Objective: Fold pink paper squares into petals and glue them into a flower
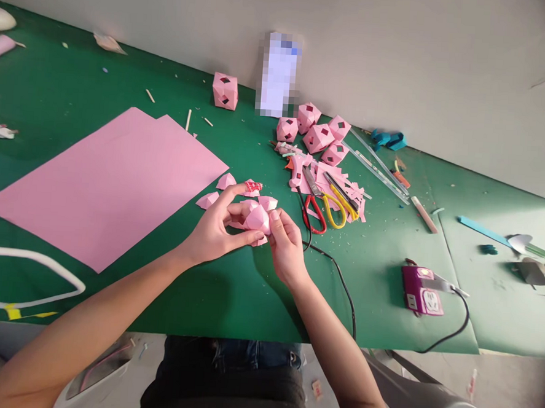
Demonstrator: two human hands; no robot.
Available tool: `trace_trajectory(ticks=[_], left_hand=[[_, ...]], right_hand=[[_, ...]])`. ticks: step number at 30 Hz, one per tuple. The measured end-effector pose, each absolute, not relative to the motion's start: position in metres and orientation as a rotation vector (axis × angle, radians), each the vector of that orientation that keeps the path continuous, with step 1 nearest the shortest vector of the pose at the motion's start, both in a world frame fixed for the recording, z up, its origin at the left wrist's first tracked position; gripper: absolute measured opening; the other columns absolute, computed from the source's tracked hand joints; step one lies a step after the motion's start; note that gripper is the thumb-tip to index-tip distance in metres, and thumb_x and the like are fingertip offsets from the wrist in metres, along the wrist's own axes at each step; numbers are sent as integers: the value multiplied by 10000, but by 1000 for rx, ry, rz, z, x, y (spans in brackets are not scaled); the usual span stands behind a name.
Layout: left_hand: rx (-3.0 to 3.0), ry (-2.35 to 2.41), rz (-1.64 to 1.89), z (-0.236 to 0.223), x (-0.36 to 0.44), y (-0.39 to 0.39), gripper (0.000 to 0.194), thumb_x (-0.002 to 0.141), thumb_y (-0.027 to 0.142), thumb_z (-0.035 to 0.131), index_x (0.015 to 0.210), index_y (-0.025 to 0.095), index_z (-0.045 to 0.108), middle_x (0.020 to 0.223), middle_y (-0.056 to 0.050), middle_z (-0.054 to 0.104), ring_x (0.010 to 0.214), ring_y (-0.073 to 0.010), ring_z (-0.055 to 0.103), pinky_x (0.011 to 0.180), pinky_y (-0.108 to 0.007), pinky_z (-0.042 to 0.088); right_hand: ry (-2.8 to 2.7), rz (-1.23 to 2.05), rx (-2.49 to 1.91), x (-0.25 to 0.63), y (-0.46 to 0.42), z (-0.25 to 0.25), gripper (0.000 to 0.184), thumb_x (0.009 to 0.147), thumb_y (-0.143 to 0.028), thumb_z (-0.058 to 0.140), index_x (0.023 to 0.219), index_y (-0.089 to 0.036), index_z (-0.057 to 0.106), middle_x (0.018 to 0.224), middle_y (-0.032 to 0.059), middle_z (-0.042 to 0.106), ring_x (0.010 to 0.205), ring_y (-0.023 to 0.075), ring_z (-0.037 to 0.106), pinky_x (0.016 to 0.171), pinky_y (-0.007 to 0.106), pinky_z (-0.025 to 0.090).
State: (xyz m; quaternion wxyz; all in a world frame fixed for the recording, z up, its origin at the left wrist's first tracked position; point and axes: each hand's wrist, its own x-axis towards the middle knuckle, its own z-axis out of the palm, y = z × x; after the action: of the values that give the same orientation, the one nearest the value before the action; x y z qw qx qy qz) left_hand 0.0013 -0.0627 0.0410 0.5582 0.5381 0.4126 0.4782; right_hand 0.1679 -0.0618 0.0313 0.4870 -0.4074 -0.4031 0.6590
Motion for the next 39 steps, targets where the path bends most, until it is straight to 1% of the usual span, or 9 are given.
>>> trace_trajectory(ticks=[5,9,12,14,16,24,34,36,39], left_hand=[[1313,978,1139,40,2,-63,693,826,277,882,1390,239,482,877,24,774,788,-199,816,733,-291,678],[1344,1028,1173,39,2,-61,671,825,312,879,1374,241,502,831,32,741,742,-198,801,696,-296,655],[1400,1129,1230,35,2,-59,631,838,346,869,1355,239,523,779,48,703,687,-172,763,647,-269,609],[1482,1213,1278,32,2,-58,632,845,370,870,1357,237,523,760,55,696,663,-155,730,640,-261,587],[1619,1286,1313,27,2,-59,644,854,377,865,1375,235,512,778,48,717,675,-153,718,670,-271,593],[2187,1407,1341,8,1,-64,546,924,183,671,1426,235,462,954,-17,795,732,-173,757,660,-266,584],[2134,1376,1305,12,4,-64,664,913,183,714,1504,243,419,1080,-42,824,772,-174,762,722,-297,632],[2105,1347,1312,14,4,-63,679,911,180,715,1516,238,412,1124,-59,825,843,-188,781,746,-306,641],[2048,1331,1337,17,2,-59,607,930,102,609,1497,228,436,1174,-75,819,1007,-208,795,808,-325,648]], right_hand=[[-1083,1520,-1073,169,-61,32,521,921,-712,704,752,-237,575,650,-43,516,566,123,481,548,271,449],[-1236,1280,-1220,171,-61,31,514,1015,-675,577,741,-241,561,661,-28,527,602,142,502,590,297,464],[-1353,1044,-1224,172,-63,30,354,1026,-588,609,978,-240,650,950,39,722,830,183,661,726,326,539],[-1447,923,-1180,172,-64,29,328,977,-523,709,1150,-251,652,1176,81,757,1027,220,709,824,357,574],[-1539,830,-1158,171,-65,29,361,933,-459,781,1202,-260,647,1234,93,761,1117,244,716,870,382,585],[-1616,753,-1186,170,-64,25,284,934,-352,775,1177,-264,658,1140,74,774,1062,240,737,851,388,616],[-1556,779,-1196,172,-61,27,296,920,-368,780,1166,-263,655,1160,76,770,1063,240,739,829,388,626],[-1541,748,-1218,177,-57,28,303,923,-384,776,1173,-266,652,1165,79,766,1070,241,735,830,389,621],[-1543,658,-1296,191,-48,30,335,926,-409,764,1203,-270,638,1174,83,760,1075,248,723,843,404,609]])
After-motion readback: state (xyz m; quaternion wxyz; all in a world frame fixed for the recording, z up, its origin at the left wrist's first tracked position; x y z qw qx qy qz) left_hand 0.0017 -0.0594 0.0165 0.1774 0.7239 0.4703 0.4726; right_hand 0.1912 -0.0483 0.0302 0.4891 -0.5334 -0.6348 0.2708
